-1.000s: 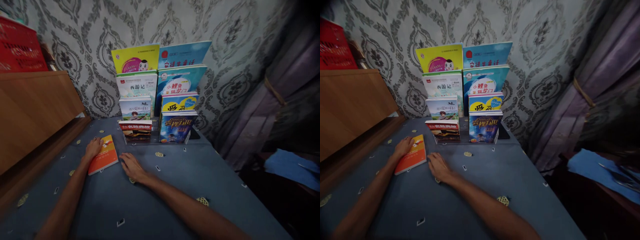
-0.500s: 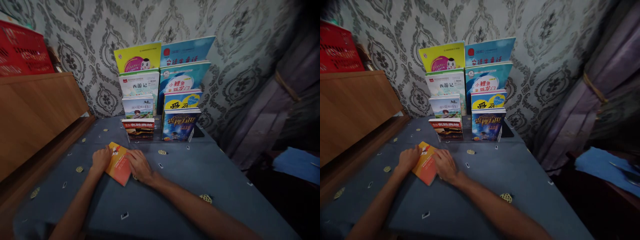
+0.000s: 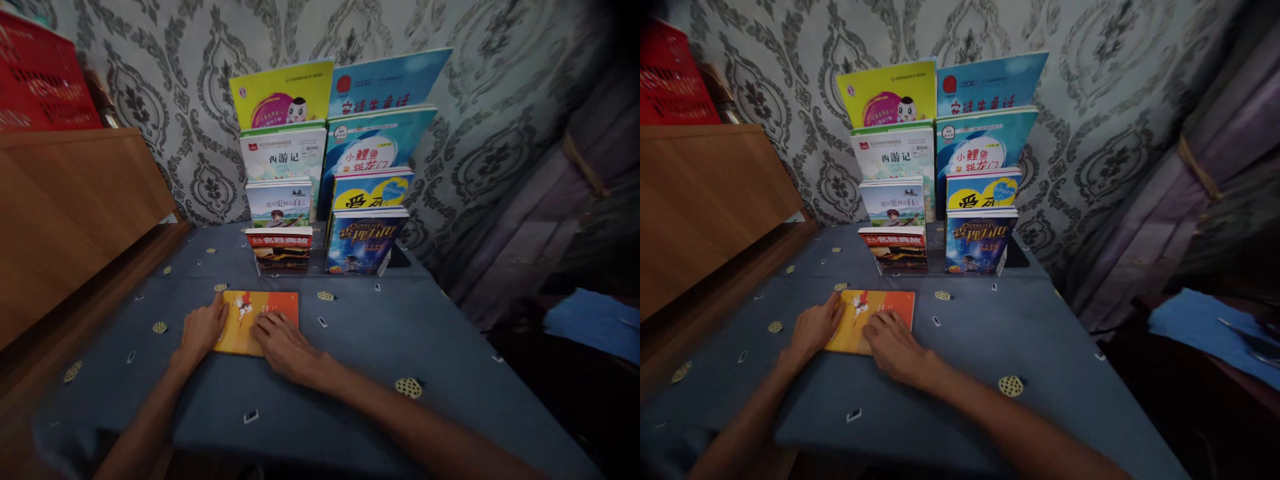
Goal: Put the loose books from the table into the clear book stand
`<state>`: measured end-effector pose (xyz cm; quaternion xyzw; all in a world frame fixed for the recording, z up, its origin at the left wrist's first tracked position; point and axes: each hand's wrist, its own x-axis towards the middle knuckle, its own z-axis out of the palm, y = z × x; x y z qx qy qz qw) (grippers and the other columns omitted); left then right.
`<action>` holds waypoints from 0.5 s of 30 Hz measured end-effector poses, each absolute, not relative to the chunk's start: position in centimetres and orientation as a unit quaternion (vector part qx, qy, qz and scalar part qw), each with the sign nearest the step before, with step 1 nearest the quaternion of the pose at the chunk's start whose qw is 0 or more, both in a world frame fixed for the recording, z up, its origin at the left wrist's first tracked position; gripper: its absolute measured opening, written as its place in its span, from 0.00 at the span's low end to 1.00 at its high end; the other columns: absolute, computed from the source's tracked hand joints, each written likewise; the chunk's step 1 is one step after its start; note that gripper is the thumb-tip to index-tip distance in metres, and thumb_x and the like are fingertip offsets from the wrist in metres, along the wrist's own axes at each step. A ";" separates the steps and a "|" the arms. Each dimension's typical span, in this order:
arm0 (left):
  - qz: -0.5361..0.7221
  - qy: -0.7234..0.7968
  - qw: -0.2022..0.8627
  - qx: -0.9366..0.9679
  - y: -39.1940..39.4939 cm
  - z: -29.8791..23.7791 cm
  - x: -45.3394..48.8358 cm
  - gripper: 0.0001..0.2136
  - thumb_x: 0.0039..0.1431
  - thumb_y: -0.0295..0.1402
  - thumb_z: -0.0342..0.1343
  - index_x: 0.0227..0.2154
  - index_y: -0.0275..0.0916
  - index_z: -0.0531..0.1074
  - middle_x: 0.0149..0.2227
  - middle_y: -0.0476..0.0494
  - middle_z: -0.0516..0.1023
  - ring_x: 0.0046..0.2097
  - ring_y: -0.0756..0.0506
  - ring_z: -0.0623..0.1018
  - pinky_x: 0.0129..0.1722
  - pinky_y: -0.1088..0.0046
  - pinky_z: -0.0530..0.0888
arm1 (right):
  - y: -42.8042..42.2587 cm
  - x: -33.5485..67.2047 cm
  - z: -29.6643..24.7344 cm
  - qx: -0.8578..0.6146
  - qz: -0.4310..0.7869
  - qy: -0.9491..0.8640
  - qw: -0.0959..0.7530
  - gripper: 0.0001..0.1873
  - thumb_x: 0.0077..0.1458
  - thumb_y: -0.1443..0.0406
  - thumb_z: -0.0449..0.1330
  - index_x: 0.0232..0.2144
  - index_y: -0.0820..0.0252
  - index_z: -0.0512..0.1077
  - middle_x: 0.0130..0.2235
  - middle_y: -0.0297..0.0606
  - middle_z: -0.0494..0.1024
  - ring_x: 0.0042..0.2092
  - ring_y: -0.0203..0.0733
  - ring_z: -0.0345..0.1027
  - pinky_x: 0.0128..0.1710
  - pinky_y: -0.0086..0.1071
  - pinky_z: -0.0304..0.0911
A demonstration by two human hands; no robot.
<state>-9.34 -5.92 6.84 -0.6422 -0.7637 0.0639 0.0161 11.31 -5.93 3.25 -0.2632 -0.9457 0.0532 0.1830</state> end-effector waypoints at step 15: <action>-0.209 -0.648 -0.204 -0.703 -0.9 3.9 -15.5 0.20 0.63 0.37 0.45 0.51 0.36 0.75 0.39 0.41 0.81 0.42 0.43 0.78 0.39 0.69 0.76 | -3.3 6.5 3.5 -0.109 0.134 -0.976 0.130 0.18 0.68 0.65 0.53 0.58 0.59 0.68 0.62 0.42 0.72 0.67 0.41 0.58 0.68 0.43 0.48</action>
